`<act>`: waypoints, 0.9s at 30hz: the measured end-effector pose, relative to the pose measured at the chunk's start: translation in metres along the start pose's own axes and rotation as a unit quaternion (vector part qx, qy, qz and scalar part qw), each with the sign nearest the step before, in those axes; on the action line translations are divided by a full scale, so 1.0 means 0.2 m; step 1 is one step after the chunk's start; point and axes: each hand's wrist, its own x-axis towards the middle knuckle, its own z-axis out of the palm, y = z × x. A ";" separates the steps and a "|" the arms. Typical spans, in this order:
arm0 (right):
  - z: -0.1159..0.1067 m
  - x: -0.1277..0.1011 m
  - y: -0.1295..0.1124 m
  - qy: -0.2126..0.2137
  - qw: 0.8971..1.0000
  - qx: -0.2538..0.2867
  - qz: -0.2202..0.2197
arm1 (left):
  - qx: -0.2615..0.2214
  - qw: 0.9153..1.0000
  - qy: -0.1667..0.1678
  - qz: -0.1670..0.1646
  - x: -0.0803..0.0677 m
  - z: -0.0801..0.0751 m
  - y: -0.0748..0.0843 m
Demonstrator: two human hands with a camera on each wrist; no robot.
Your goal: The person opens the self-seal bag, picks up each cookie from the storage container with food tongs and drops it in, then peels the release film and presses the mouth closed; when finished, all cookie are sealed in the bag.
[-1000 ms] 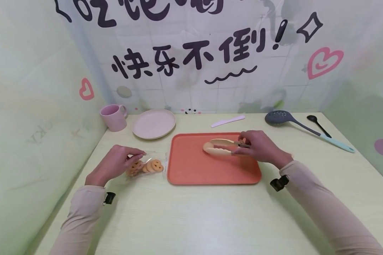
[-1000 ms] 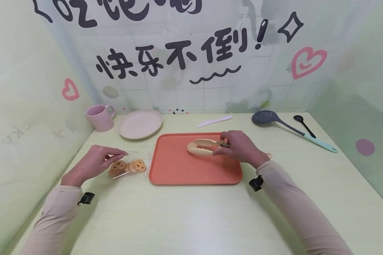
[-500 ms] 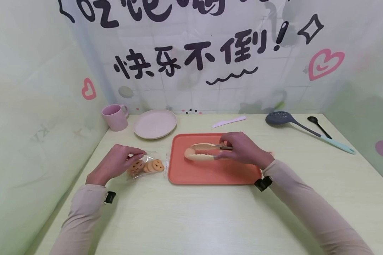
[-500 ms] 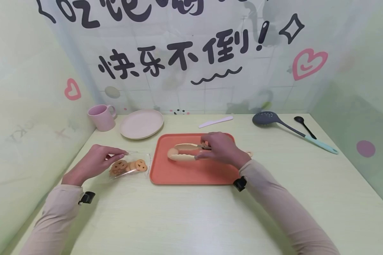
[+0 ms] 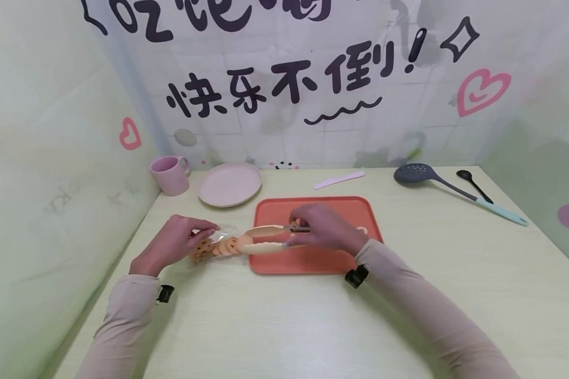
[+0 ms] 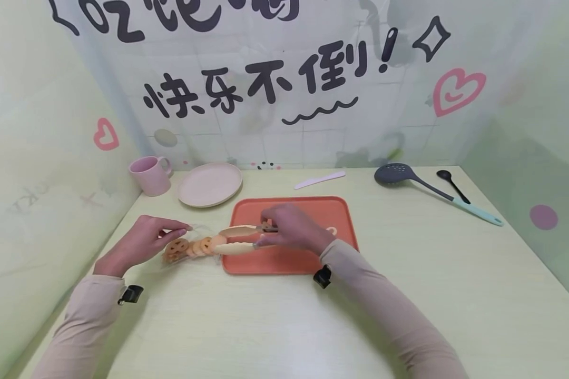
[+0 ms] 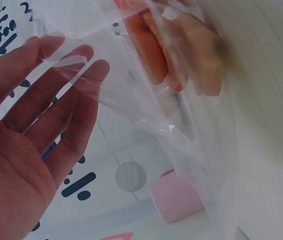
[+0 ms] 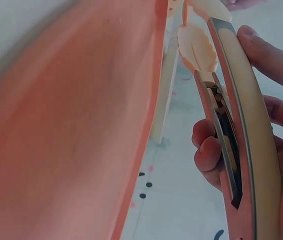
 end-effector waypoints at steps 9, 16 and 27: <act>0.08 0.09 -0.04 -0.001 0.999 0.040 -0.008 | 0.002 1.000 -0.002 0.008 0.00 0.01 0.02; 0.10 0.16 -0.06 -0.028 0.996 0.084 0.015 | 0.006 1.000 0.013 0.017 0.01 0.02 0.03; 0.12 0.22 -0.14 -0.018 0.999 0.041 -0.009 | 0.015 1.000 0.013 0.009 0.00 0.03 0.04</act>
